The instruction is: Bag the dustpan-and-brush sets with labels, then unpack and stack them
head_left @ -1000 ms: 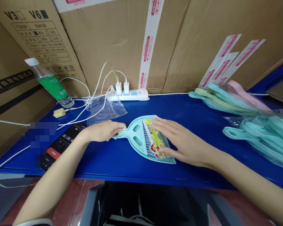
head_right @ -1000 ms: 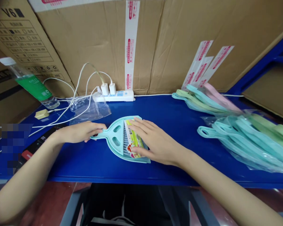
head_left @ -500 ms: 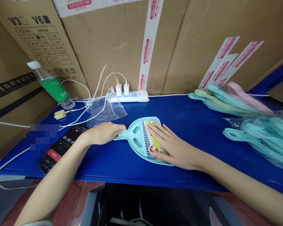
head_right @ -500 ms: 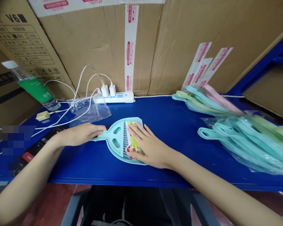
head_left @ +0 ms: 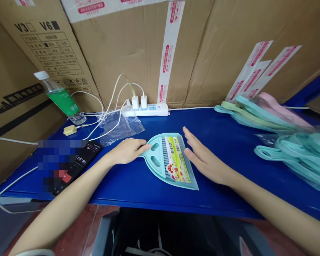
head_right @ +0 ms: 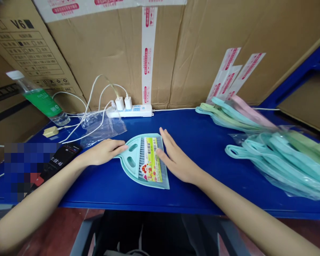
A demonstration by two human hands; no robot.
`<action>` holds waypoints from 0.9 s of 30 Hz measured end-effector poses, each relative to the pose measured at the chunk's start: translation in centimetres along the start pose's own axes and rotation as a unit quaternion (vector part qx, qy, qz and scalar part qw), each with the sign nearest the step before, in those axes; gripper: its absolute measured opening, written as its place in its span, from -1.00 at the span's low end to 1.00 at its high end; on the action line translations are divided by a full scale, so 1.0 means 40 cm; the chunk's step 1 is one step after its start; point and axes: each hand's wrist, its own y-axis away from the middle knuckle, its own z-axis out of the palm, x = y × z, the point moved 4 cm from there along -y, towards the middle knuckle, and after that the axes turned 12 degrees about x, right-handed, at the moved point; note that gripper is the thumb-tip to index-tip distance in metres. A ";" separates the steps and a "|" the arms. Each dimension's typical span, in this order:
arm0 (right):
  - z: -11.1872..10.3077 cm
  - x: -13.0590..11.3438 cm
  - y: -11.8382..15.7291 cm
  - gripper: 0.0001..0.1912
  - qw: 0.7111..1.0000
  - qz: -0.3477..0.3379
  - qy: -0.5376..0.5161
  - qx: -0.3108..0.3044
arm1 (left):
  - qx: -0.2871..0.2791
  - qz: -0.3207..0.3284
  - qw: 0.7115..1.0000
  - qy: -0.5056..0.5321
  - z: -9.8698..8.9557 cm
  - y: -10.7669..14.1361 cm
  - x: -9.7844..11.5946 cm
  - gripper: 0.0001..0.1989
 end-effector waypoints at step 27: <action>-0.061 0.053 -0.030 -0.24 0.962 0.124 -0.245 0.013 | 0.196 -0.080 0.956 -0.203 -0.048 -0.025 -0.066 -0.71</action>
